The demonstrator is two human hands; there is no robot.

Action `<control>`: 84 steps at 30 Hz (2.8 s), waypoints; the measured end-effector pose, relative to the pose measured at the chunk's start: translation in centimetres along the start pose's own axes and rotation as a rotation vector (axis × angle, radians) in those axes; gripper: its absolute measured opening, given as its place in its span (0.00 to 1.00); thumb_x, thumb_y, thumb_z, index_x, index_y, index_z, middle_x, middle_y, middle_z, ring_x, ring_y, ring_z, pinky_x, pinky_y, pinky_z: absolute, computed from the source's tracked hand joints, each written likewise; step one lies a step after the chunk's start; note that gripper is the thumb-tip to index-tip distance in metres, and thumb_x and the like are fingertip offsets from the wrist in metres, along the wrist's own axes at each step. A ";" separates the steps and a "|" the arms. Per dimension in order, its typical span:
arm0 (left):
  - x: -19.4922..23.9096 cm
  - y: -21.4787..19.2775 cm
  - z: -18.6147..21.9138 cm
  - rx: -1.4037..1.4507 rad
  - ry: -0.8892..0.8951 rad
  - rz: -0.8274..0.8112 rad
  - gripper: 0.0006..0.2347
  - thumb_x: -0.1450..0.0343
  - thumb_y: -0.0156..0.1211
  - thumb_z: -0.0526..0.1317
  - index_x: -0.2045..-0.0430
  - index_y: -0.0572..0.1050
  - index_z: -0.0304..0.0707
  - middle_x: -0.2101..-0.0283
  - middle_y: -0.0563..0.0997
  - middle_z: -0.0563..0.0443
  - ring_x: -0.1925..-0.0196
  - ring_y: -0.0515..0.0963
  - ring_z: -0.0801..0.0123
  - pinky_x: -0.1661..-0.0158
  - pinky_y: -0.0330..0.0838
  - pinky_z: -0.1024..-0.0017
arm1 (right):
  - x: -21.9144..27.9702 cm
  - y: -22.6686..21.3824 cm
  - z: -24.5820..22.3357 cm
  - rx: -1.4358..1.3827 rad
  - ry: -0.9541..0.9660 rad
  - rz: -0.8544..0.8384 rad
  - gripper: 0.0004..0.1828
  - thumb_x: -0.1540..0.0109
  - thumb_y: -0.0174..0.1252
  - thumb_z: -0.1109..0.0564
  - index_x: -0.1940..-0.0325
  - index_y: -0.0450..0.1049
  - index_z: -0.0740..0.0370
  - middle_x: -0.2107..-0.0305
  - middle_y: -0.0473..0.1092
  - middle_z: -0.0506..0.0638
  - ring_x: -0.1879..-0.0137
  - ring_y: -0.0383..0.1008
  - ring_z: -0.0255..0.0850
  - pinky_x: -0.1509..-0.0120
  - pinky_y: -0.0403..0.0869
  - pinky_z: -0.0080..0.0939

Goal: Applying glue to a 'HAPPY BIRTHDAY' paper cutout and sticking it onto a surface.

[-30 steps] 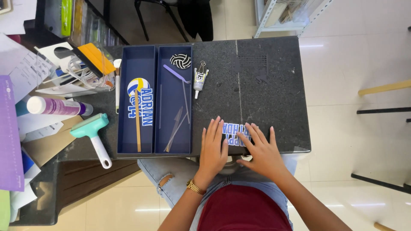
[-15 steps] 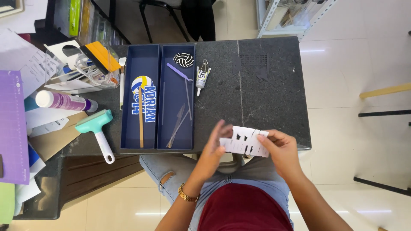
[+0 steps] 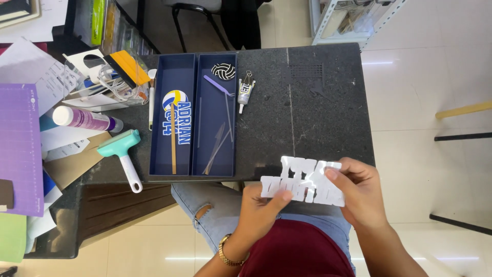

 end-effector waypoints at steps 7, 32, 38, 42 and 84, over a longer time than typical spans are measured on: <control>0.8 -0.9 1.0 0.013 0.098 0.094 0.24 0.24 0.58 0.45 0.90 0.54 0.45 0.83 0.51 0.63 0.78 0.48 0.78 0.74 0.42 0.75 | 0.8 0.0 -1.8 0.033 -0.100 -0.034 0.13 0.36 0.60 0.64 0.76 0.72 0.60 0.80 0.72 0.45 0.75 0.69 0.30 0.73 0.68 0.28; 0.0 1.4 3.8 -0.241 0.095 0.014 0.21 0.30 0.69 0.37 0.91 0.62 0.44 0.85 0.59 0.63 0.79 0.56 0.79 0.76 0.50 0.74 | -0.8 4.9 -4.5 0.194 -0.009 -0.407 0.05 0.42 0.65 0.67 0.63 0.85 0.66 0.68 0.82 0.58 0.64 0.80 0.40 0.64 0.76 0.33; -0.8 -0.3 6.0 -0.074 0.177 -0.085 0.39 0.30 0.53 0.76 0.37 0.69 0.41 0.43 0.82 0.44 0.48 0.83 0.65 0.49 0.81 0.65 | -0.7 4.7 -5.1 0.297 -0.091 -0.303 0.03 0.43 0.66 0.67 0.67 0.84 0.66 0.71 0.80 0.57 0.64 0.78 0.40 0.63 0.74 0.32; -1.5 -1.2 9.2 -0.284 0.111 0.058 0.28 0.36 0.71 0.46 0.41 0.72 0.40 0.54 0.88 0.50 0.50 0.87 0.72 0.43 0.79 0.69 | -0.2 5.4 -5.1 0.352 -0.176 -0.339 0.04 0.44 0.67 0.66 0.66 0.84 0.61 0.73 0.81 0.54 0.65 0.79 0.40 0.63 0.77 0.33; -2.9 -0.1 -13.9 -1.487 0.371 -0.251 0.49 0.45 0.74 0.59 0.30 0.61 0.34 0.26 0.60 0.35 0.25 0.58 0.45 0.30 0.47 0.38 | -3.0 -0.9 11.0 1.660 -0.584 -0.262 0.42 0.54 0.72 0.38 0.36 0.72 0.44 0.34 0.67 0.43 0.25 0.59 0.47 0.26 0.58 0.58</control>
Point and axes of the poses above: each hand's wrist, its own x-axis away from the middle knuckle, its own y-axis out of the palm, z = x × y, the point moved 7 cm from there along -x, towards the middle knuckle
